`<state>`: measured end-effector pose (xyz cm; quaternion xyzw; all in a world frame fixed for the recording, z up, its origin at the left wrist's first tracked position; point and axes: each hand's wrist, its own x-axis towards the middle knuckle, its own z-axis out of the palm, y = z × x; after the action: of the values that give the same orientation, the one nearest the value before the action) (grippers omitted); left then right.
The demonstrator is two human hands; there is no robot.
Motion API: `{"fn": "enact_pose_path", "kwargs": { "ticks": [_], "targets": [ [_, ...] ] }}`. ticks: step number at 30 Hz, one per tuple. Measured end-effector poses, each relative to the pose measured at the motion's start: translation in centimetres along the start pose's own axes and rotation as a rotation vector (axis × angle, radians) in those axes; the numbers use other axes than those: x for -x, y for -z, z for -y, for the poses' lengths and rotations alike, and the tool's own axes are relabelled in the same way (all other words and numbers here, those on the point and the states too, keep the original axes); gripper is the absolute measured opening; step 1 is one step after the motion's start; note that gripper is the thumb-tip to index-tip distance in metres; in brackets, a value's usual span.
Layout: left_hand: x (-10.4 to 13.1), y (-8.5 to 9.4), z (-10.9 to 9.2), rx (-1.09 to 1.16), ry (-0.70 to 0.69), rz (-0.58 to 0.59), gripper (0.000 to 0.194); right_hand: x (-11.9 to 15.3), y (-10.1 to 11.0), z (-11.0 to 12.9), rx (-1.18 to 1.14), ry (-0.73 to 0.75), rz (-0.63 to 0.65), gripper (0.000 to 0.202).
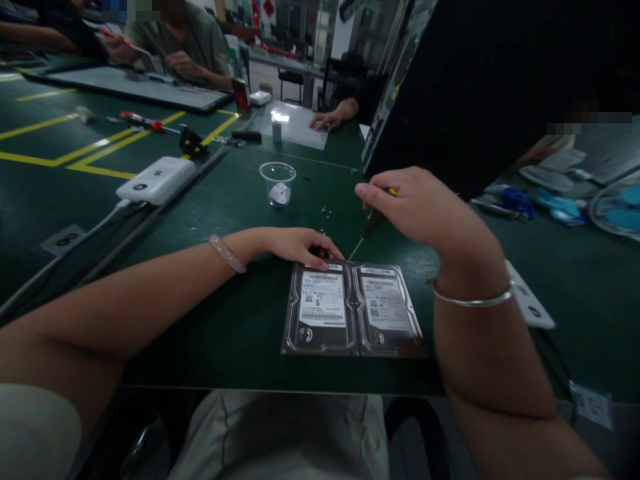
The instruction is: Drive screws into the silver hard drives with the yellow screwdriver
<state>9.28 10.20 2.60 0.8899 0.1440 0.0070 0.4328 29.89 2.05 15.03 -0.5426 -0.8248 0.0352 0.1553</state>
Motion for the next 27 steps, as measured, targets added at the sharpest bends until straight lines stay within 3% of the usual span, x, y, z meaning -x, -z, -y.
{"fn": "enact_pose_path", "kwargs": {
  "ticks": [3, 8, 11, 14, 18, 24, 27],
  "targets": [
    [0.0, 0.0, 0.1, -0.007, -0.005, -0.007, 0.051, -0.2, -0.1, -0.4, 0.034, -0.036, -0.011, 0.044],
    [-0.1, 0.0, 0.1, -0.009, -0.005, -0.004, 0.051, 0.0, 0.3, -0.5, 0.032, -0.001, 0.030, 0.018],
    [-0.1, 0.0, 0.1, -0.005, -0.010, -0.003, 0.051, 0.2, 0.5, -0.4, 0.017, 0.108, 0.073, 0.008],
    [-0.1, 0.0, 0.1, -0.016, -0.012, -0.007, 0.051, 0.2, 0.6, -0.4, -0.016, 0.201, 0.112, 0.016],
    [0.0, 0.1, 0.0, -0.019, 0.007, -0.002, 0.052, 0.4, 1.1, -1.1, -0.032, 0.184, 0.085, 0.024],
    [0.1, 0.1, 0.1, -0.029, 0.019, -0.001, 0.051, 1.4, 2.8, -2.6, -0.060, 0.243, 0.252, 0.027],
    [0.1, 0.1, 0.2, -0.013, 0.012, 0.001, 0.051, 1.4, 2.7, -2.2, -0.093, 0.248, 0.244, 0.030]
  ]
}}
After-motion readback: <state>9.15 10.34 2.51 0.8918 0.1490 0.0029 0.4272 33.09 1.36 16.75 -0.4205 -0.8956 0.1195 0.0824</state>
